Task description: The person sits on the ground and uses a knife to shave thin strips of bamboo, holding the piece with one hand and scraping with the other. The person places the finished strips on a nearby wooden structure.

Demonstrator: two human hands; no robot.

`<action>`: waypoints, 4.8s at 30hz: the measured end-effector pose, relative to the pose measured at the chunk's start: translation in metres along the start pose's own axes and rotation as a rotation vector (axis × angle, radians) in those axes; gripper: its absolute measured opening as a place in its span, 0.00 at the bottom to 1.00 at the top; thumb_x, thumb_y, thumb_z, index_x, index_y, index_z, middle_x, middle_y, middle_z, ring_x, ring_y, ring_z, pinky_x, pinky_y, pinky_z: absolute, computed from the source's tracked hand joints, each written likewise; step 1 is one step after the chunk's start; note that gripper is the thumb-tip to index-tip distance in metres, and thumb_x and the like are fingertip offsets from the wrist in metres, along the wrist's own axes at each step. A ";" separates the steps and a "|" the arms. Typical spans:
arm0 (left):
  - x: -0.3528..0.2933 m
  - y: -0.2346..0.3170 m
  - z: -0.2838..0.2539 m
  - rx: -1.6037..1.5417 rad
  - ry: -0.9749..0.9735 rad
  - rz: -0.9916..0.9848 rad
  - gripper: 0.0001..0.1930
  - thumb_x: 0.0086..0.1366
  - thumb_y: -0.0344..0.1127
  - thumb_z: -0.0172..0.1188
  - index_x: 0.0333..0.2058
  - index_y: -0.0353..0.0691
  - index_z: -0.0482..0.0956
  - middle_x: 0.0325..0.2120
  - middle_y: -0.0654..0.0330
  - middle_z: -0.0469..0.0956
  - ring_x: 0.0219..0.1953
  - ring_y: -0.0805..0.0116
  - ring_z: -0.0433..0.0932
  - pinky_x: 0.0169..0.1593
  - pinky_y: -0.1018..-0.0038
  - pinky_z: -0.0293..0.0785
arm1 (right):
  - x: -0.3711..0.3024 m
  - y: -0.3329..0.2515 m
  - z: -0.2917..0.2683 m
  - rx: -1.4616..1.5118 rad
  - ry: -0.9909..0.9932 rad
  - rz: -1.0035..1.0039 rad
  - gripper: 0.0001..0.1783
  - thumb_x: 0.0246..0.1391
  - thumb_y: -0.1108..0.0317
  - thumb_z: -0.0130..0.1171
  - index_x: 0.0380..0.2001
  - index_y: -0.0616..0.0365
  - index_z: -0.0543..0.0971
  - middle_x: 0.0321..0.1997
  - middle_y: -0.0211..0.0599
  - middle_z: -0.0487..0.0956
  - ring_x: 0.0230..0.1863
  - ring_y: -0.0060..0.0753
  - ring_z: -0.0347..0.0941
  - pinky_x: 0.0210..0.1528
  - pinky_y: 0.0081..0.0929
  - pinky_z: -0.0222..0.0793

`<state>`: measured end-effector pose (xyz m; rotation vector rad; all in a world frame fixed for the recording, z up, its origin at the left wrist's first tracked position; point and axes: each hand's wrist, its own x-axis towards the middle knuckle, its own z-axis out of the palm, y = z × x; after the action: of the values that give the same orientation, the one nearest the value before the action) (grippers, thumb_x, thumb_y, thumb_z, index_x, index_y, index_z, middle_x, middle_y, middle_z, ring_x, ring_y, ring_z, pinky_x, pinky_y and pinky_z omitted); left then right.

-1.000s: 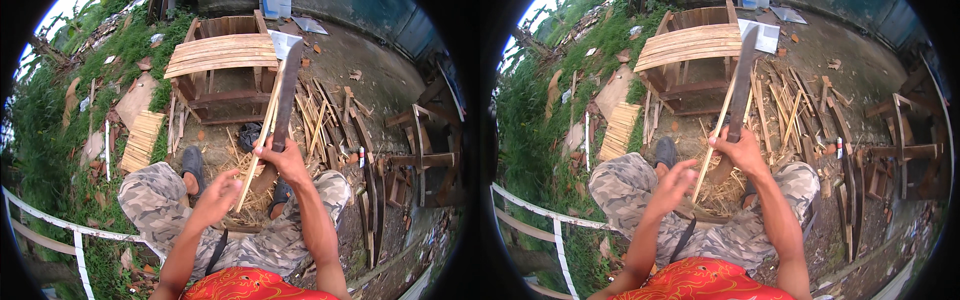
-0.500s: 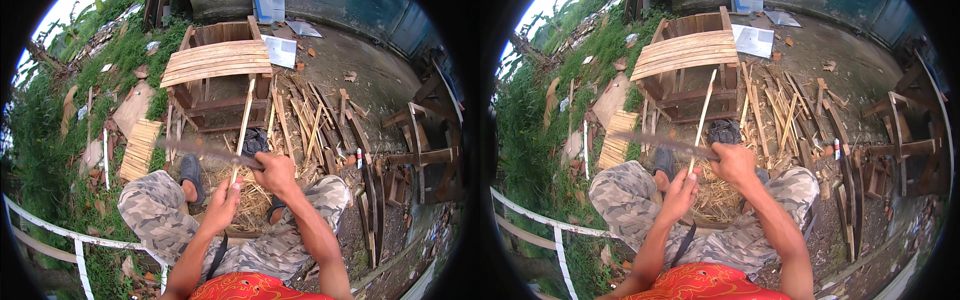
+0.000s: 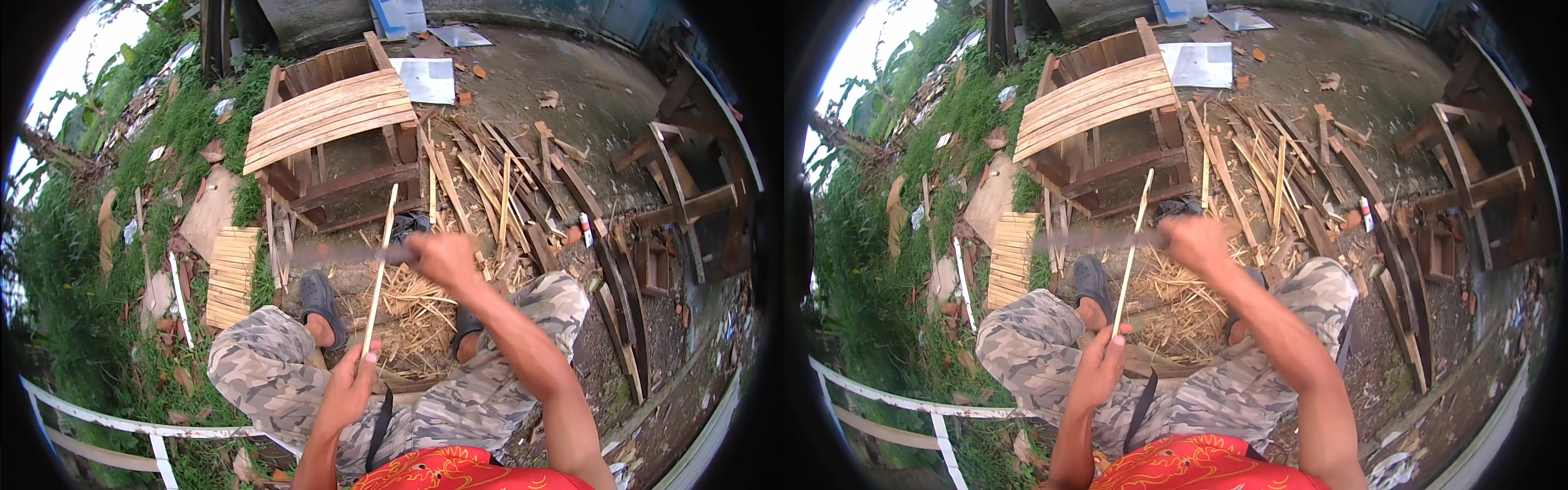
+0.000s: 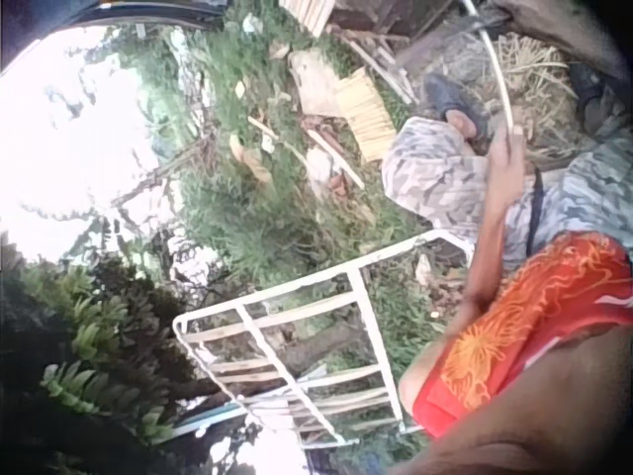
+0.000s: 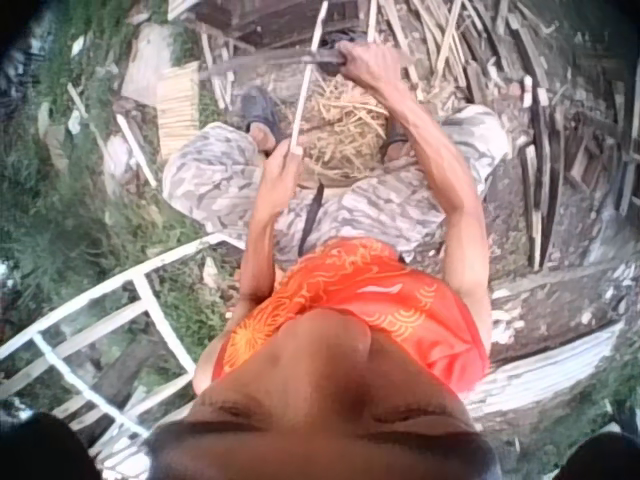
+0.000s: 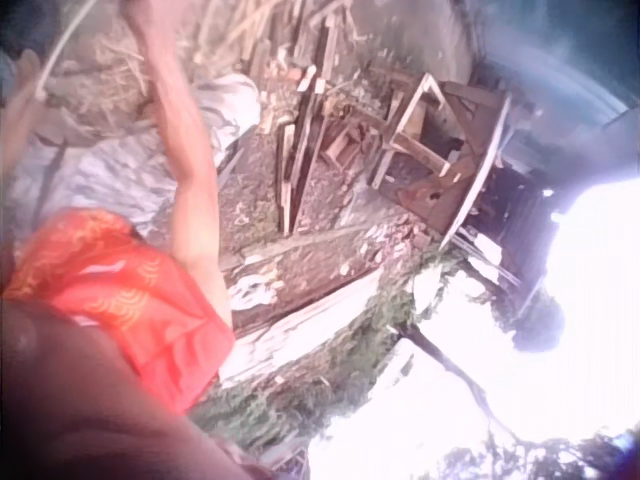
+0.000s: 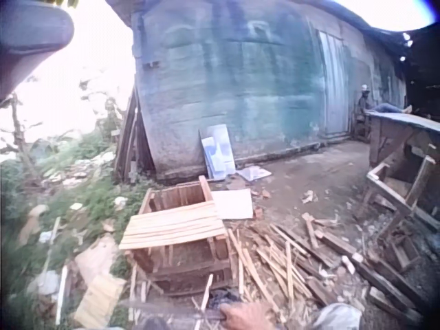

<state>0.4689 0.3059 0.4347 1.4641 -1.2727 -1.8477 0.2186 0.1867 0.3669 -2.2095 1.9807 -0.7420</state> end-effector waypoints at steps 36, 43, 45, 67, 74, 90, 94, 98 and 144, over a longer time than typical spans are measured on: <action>-0.055 -0.001 -0.020 -0.204 -0.148 -0.188 0.22 0.77 0.38 0.45 0.64 0.33 0.65 0.16 0.74 0.55 0.14 0.85 0.52 0.18 0.82 0.49 | 0.011 0.061 -0.005 -0.217 -0.084 0.268 0.08 0.59 0.65 0.57 0.28 0.54 0.81 0.11 0.30 0.69 0.11 0.20 0.58 0.12 0.30 0.52; -0.043 -0.011 -0.033 -0.302 -0.123 -0.146 0.26 0.78 0.46 0.43 0.67 0.36 0.61 0.16 0.72 0.54 0.12 0.83 0.50 0.16 0.82 0.49 | 0.002 0.058 -0.030 -0.026 -0.015 0.507 0.11 0.56 0.62 0.59 0.33 0.57 0.83 0.15 0.38 0.76 0.16 0.35 0.71 0.24 0.38 0.68; -0.040 -0.011 -0.031 -0.365 -0.124 -0.161 0.28 0.78 0.50 0.41 0.68 0.37 0.60 0.16 0.72 0.54 0.11 0.82 0.50 0.15 0.82 0.50 | -0.002 0.051 -0.043 -0.007 0.101 0.464 0.13 0.56 0.59 0.60 0.33 0.58 0.83 0.17 0.41 0.77 0.18 0.39 0.71 0.28 0.40 0.70; 0.019 -0.045 -0.006 -0.485 -0.476 -0.107 0.25 0.72 0.54 0.41 0.50 0.36 0.69 0.21 0.57 0.68 0.11 0.75 0.60 0.16 0.78 0.61 | -0.006 0.007 -0.069 1.590 -0.164 0.537 0.16 0.51 0.63 0.75 0.33 0.60 0.79 0.16 0.22 0.71 0.14 0.15 0.62 0.16 0.19 0.55; 0.022 -0.056 -0.010 -0.482 -0.524 -0.118 0.26 0.71 0.56 0.39 0.46 0.36 0.71 0.21 0.57 0.68 0.14 0.70 0.65 0.20 0.75 0.65 | -0.008 0.005 -0.069 1.620 -0.171 0.461 0.13 0.54 0.69 0.71 0.35 0.60 0.74 0.18 0.24 0.70 0.14 0.17 0.63 0.16 0.19 0.58; 0.027 -0.024 0.028 -0.343 -0.319 0.128 0.16 0.78 0.45 0.44 0.50 0.38 0.69 0.23 0.59 0.74 0.13 0.79 0.64 0.18 0.83 0.60 | -0.019 0.007 -0.069 1.280 -0.016 0.379 0.08 0.59 0.70 0.64 0.30 0.62 0.78 0.15 0.23 0.70 0.14 0.17 0.62 0.17 0.24 0.60; 0.021 -0.003 0.035 -0.132 -0.142 0.133 0.17 0.78 0.41 0.45 0.58 0.39 0.66 0.20 0.66 0.68 0.15 0.83 0.62 0.19 0.84 0.59 | -0.028 0.001 -0.064 0.702 0.088 0.229 0.11 0.53 0.61 0.67 0.24 0.56 0.82 0.13 0.32 0.74 0.14 0.22 0.68 0.19 0.28 0.64; 0.023 0.012 0.045 0.040 0.024 0.204 0.23 0.78 0.39 0.45 0.68 0.39 0.61 0.17 0.73 0.61 0.16 0.84 0.58 0.20 0.84 0.57 | -0.041 -0.016 -0.055 0.231 0.021 -0.217 0.05 0.40 0.66 0.67 0.22 0.51 0.81 0.14 0.34 0.76 0.15 0.33 0.74 0.19 0.37 0.70; 0.002 0.016 0.001 0.008 0.139 0.004 0.24 0.72 0.36 0.58 0.64 0.37 0.68 0.24 0.65 0.76 0.18 0.82 0.69 0.22 0.81 0.66 | 0.017 0.048 -0.045 0.585 -0.037 0.562 0.20 0.64 0.52 0.59 0.30 0.58 0.85 0.13 0.23 0.70 0.14 0.17 0.58 0.17 0.26 0.47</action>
<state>0.4640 0.2971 0.4470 1.5633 -1.2166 -1.7077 0.1574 0.1742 0.3933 -1.2580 1.8960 -1.0046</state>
